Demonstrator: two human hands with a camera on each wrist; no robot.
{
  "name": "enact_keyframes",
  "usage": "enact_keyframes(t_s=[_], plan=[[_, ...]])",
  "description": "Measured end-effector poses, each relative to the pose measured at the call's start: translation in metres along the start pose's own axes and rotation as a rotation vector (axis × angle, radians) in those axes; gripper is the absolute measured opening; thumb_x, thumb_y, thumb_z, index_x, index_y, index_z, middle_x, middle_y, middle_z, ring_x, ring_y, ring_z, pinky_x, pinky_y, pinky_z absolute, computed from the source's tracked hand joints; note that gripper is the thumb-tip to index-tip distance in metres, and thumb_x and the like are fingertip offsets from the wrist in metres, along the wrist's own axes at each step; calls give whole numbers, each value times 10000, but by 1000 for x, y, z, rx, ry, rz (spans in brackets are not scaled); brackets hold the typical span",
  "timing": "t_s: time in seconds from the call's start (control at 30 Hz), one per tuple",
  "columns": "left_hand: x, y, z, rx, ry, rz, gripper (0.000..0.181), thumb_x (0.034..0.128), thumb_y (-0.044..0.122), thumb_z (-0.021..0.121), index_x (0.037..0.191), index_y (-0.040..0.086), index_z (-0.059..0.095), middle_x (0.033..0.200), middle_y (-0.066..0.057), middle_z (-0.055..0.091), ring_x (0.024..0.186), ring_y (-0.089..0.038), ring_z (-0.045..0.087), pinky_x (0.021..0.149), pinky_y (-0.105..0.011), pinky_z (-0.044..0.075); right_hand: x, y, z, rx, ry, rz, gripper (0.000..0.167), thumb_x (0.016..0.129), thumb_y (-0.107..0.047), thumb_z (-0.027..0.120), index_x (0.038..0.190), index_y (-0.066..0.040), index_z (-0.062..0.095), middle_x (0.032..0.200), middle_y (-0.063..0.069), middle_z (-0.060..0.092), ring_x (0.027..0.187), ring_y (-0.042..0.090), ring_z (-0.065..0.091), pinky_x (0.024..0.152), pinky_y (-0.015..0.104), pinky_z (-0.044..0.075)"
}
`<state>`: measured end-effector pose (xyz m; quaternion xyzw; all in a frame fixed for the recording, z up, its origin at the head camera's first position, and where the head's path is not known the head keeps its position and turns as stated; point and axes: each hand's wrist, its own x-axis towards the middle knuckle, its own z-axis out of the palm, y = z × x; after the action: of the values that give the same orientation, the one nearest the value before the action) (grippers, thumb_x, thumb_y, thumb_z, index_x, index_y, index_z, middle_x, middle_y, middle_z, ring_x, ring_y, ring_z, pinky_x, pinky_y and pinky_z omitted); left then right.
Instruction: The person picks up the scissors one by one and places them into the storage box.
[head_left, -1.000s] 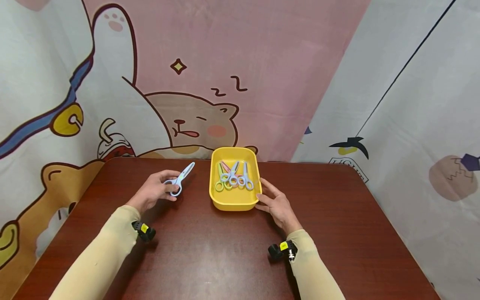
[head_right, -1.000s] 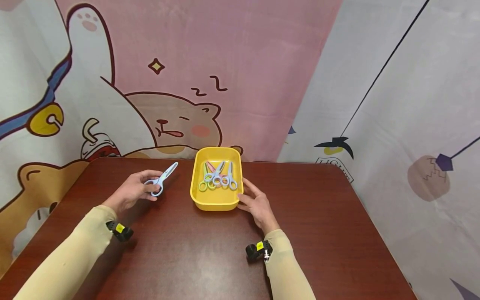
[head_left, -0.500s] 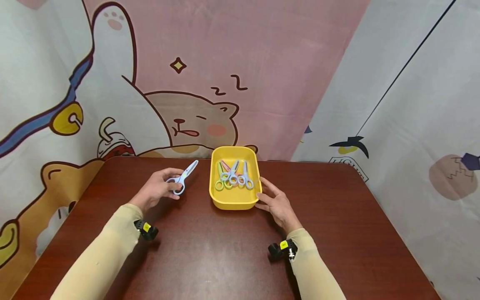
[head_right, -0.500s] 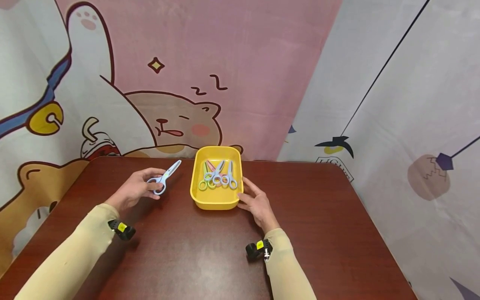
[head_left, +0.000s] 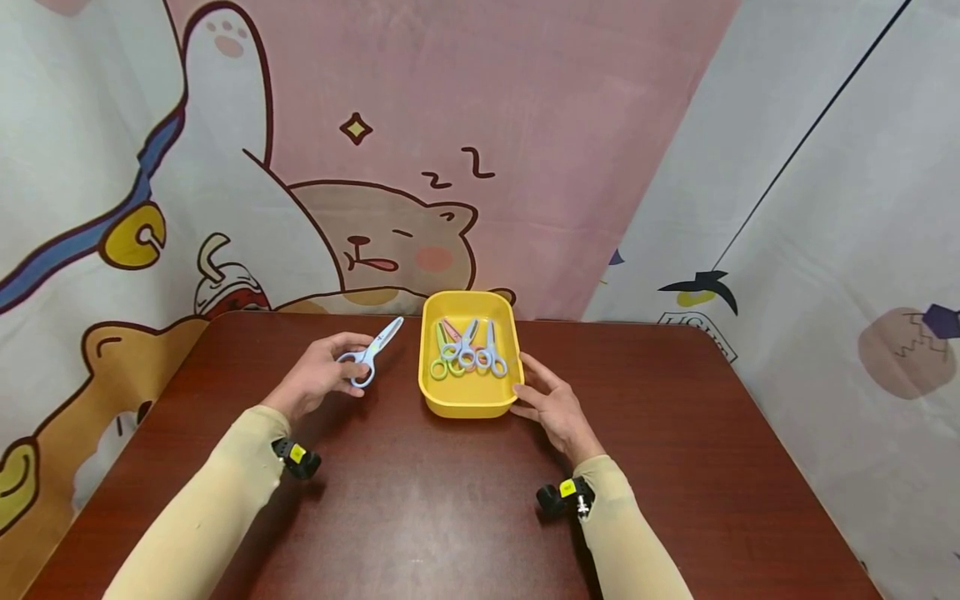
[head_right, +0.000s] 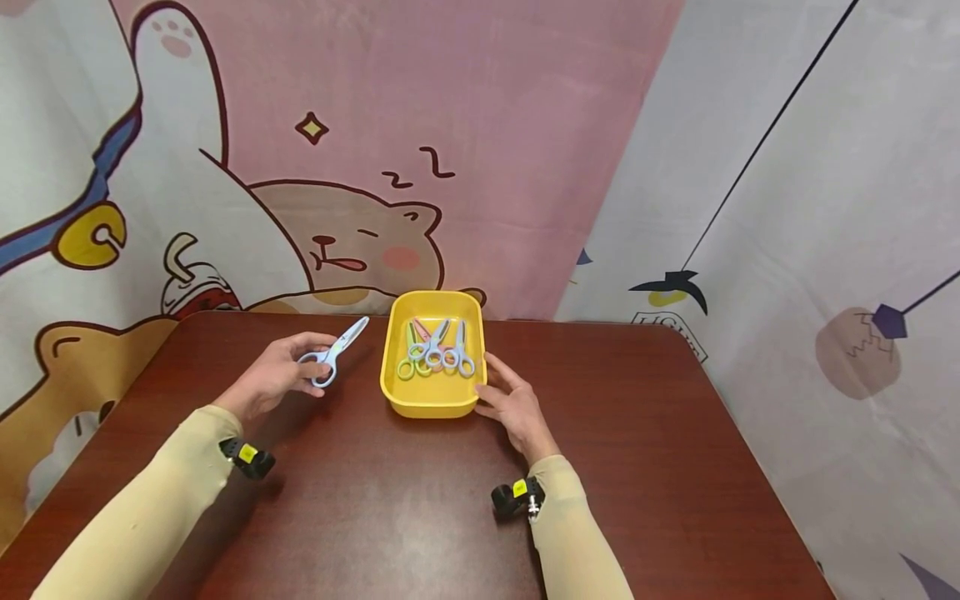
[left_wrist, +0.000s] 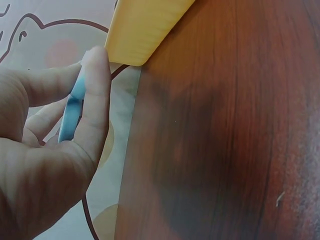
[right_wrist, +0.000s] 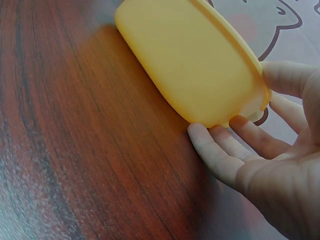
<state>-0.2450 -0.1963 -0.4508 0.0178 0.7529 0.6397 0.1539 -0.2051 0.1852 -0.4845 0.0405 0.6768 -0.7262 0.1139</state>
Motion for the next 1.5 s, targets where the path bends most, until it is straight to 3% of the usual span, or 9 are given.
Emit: enact_keyframes(t_s=[0.77,1.1,1.5], plan=[[-1,13,9,18,-8,25,503,974,-74,625,1459,-5,511,1268,-222,518,808,-198,635,674,-353,628,1,1,1,14,-5,-7,667,1006,-40,650,1604,-199,399,1534,209,417,1212,326,628,1008,528,527],[1,19,15,21,-4,17,502,967,-73,637,1449,17,530,1271,-213,537,866,-276,643,671,-359,629,0,0,1,23,-6,-7,668,1007,-31,644,1605,-200,397,1545,210,412,1227,342,619,1012,532,522],[5,27,20,37,-18,20,471,981,-29,639,1438,25,539,1265,-199,520,840,-240,632,678,-341,627,1,1,0,27,-8,-12,667,1008,-30,642,1605,-197,396,1556,203,396,1236,353,614,1009,530,525]])
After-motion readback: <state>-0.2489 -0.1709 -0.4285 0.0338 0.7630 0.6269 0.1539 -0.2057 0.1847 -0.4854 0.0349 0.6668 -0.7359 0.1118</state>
